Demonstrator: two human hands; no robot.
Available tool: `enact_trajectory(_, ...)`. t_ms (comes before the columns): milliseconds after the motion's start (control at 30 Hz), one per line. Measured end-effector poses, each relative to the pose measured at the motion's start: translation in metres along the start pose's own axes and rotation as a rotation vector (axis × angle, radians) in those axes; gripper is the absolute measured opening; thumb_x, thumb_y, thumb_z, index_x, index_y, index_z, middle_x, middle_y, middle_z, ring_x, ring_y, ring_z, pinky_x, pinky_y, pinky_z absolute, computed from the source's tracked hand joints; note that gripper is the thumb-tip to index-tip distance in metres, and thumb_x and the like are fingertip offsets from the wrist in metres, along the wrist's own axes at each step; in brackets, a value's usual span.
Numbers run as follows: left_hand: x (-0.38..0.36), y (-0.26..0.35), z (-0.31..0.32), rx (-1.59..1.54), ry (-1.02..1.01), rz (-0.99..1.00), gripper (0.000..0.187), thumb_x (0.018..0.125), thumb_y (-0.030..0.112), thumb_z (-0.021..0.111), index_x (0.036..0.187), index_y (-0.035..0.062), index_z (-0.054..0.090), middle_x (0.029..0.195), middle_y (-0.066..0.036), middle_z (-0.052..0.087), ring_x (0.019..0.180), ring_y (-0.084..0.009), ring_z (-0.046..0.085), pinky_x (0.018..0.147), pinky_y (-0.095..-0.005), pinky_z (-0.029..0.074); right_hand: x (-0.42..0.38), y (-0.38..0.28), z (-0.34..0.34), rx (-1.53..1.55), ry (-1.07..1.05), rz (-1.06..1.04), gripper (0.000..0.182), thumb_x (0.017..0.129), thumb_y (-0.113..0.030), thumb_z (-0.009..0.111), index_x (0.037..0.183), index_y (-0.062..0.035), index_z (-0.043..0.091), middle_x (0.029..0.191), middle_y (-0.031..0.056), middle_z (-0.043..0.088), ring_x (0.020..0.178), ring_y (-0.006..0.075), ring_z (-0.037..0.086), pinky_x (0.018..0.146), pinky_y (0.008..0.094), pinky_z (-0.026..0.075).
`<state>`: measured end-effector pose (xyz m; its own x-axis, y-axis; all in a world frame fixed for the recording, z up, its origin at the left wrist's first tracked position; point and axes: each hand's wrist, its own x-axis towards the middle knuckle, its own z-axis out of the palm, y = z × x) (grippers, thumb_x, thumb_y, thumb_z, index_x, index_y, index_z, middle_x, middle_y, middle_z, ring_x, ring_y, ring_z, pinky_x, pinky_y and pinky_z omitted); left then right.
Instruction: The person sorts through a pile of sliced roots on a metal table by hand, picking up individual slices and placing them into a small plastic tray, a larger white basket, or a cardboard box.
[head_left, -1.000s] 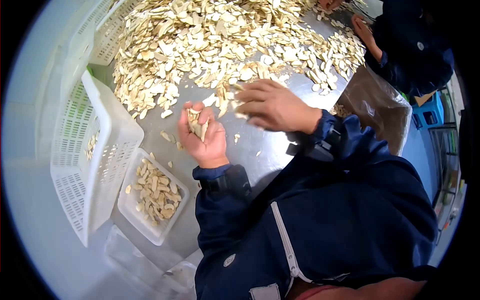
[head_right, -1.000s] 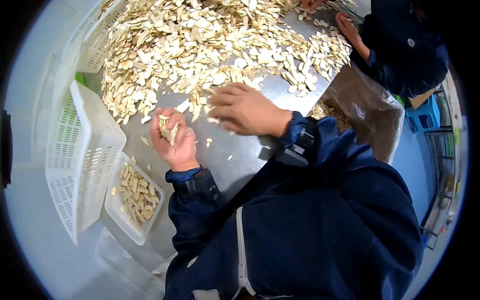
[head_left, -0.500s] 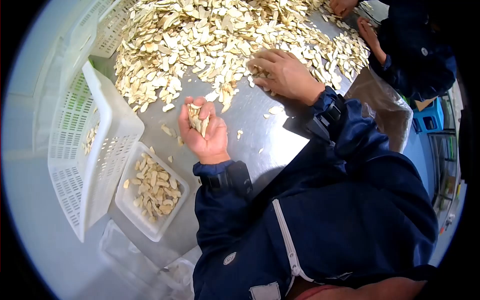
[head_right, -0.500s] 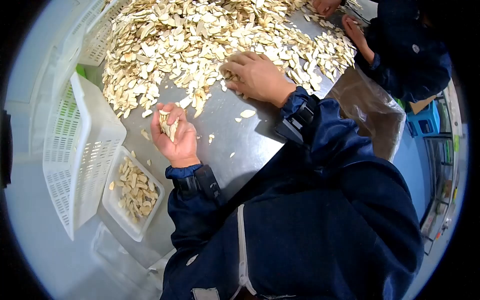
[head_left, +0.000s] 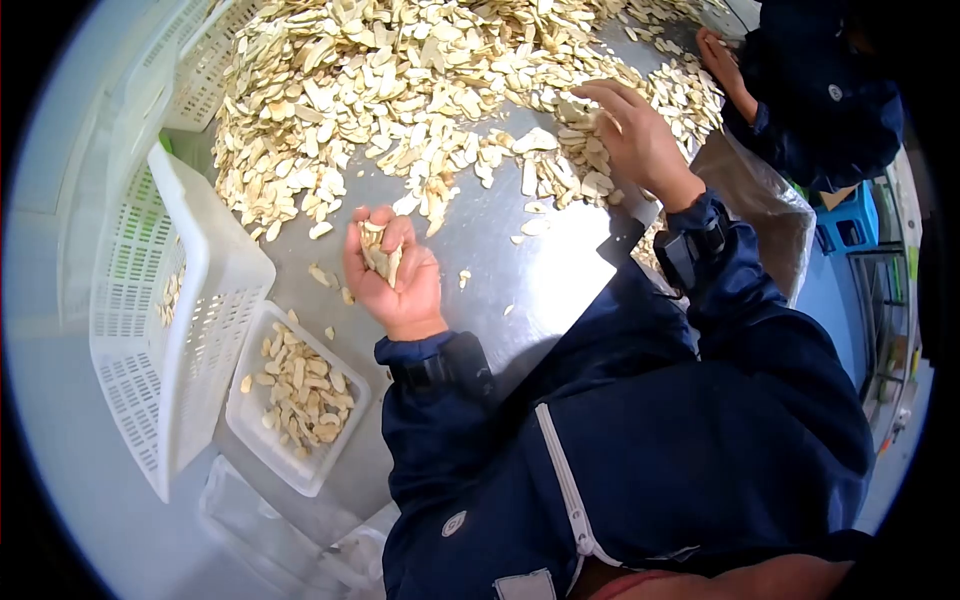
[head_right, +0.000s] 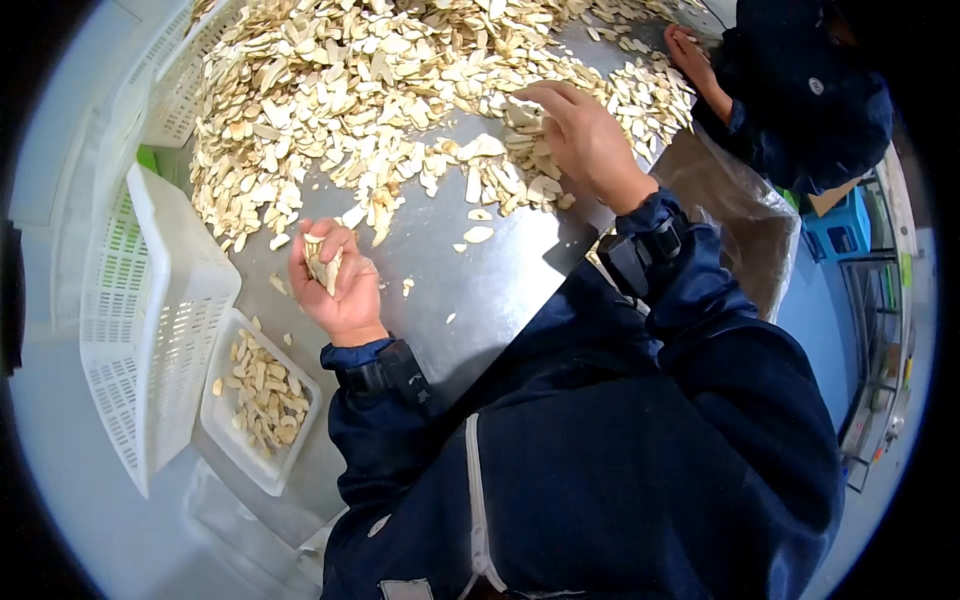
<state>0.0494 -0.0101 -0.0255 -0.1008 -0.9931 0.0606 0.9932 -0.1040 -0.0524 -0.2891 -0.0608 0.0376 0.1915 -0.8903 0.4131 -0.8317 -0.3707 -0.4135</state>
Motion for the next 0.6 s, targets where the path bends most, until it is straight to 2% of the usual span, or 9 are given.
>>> enact_trajectory(67, 0.000, -0.001, 0.003, -0.003, 0.012, 0.004, 0.025, 0.105, 0.017, 0.056, 0.123, 0.0008, 0.061, 0.108, -0.011, 0.059, 0.088, -0.0151, 0.056, 0.040, -0.0197, 0.039, -0.001, -0.010, 0.003, -0.043, 0.038, -0.086, 0.036, 0.096, -0.004, 0.063, 0.131, -0.0136, 0.068, 0.128, 0.0115, 0.069, 0.117, 0.0350, 0.066, 0.099, 0.0412, 0.055)
enact_trajectory(100, -0.001, -0.002, 0.004, -0.004, 0.019, 0.002, 0.025, 0.105, 0.017, 0.056, 0.123, 0.0009, 0.061, 0.108, -0.011, 0.059, 0.088, -0.0151, 0.056, 0.040, -0.0197, 0.039, -0.001, -0.004, 0.014, 0.017, -0.030, -0.124, 0.035, 0.095, -0.005, 0.065, 0.129, -0.0137, 0.069, 0.129, 0.0114, 0.069, 0.119, 0.0346, 0.064, 0.101, 0.0419, 0.054)
enact_trajectory(200, 0.001, -0.003, 0.002, 0.012, -0.006, -0.022, 0.024, 0.105, 0.017, 0.055, 0.123, 0.0011, 0.060, 0.108, -0.011, 0.059, 0.088, -0.0152, 0.057, 0.039, -0.0196, 0.038, 0.005, -0.028, 0.035, -0.069, -0.072, -0.243, 0.038, 0.090, -0.008, 0.070, 0.128, -0.0102, 0.070, 0.127, 0.0119, 0.069, 0.116, 0.0329, 0.064, 0.095, 0.0409, 0.056)
enact_trajectory(233, 0.000, -0.003, 0.002, 0.013, 0.001, -0.026, 0.025, 0.106, 0.017, 0.054, 0.123, 0.0009, 0.060, 0.108, -0.011, 0.060, 0.088, -0.0152, 0.057, 0.039, -0.0195, 0.038, 0.007, -0.029, 0.045, -0.098, 0.004, -0.298, 0.034, 0.089, -0.013, 0.072, 0.123, -0.0089, 0.072, 0.118, 0.0115, 0.072, 0.107, 0.0336, 0.067, 0.088, 0.0416, 0.057)
enact_trajectory(333, 0.000, -0.002, 0.003, 0.011, 0.006, -0.023, 0.025, 0.106, 0.018, 0.053, 0.123, 0.0005, 0.061, 0.108, -0.012, 0.060, 0.088, -0.0153, 0.056, 0.038, -0.0194, 0.038, 0.010, -0.039, 0.049, -0.078, -0.183, -0.265, 0.029, 0.091, -0.017, 0.071, 0.118, -0.0088, 0.073, 0.107, 0.0105, 0.073, 0.096, 0.0340, 0.068, 0.083, 0.0435, 0.056)
enact_trajectory(367, 0.000, -0.001, 0.003, 0.006, 0.006, -0.023, 0.026, 0.106, 0.018, 0.053, 0.123, 0.0003, 0.061, 0.108, -0.012, 0.060, 0.088, -0.0153, 0.056, 0.038, -0.0195, 0.039, 0.006, -0.046, 0.046, 0.009, -0.150, -0.342, 0.026, 0.091, -0.016, 0.071, 0.115, -0.0090, 0.074, 0.099, 0.0098, 0.073, 0.088, 0.0345, 0.068, 0.079, 0.0447, 0.055)
enact_trajectory(467, 0.000, 0.000, 0.002, 0.008, 0.001, -0.022, 0.026, 0.106, 0.018, 0.053, 0.123, 0.0000, 0.061, 0.108, -0.013, 0.060, 0.088, -0.0155, 0.057, 0.038, -0.0195, 0.039, -0.013, -0.066, 0.029, 0.196, -0.271, -0.515, 0.027, 0.089, -0.011, 0.072, 0.116, -0.0090, 0.074, 0.111, 0.0107, 0.072, 0.100, 0.0329, 0.067, 0.085, 0.0435, 0.055)
enact_trajectory(500, 0.001, 0.000, 0.001, 0.010, 0.000, -0.021, 0.026, 0.106, 0.018, 0.053, 0.123, -0.0001, 0.061, 0.108, -0.013, 0.060, 0.088, -0.0156, 0.057, 0.038, -0.0195, 0.040, -0.020, -0.067, 0.021, 0.248, -0.349, -0.499, 0.026, 0.090, -0.010, 0.073, 0.116, -0.0088, 0.074, 0.115, 0.0100, 0.071, 0.106, 0.0318, 0.066, 0.090, 0.0428, 0.055)
enact_trajectory(600, 0.001, -0.001, 0.002, 0.008, -0.001, -0.025, 0.026, 0.106, 0.018, 0.052, 0.123, 0.0001, 0.061, 0.109, -0.014, 0.060, 0.088, -0.0161, 0.057, 0.038, -0.0195, 0.040, -0.043, -0.057, 0.007, 0.243, -0.268, -0.495, 0.025, 0.092, -0.012, 0.073, 0.117, -0.0100, 0.073, 0.115, 0.0078, 0.070, 0.104, 0.0302, 0.066, 0.090, 0.0417, 0.055)
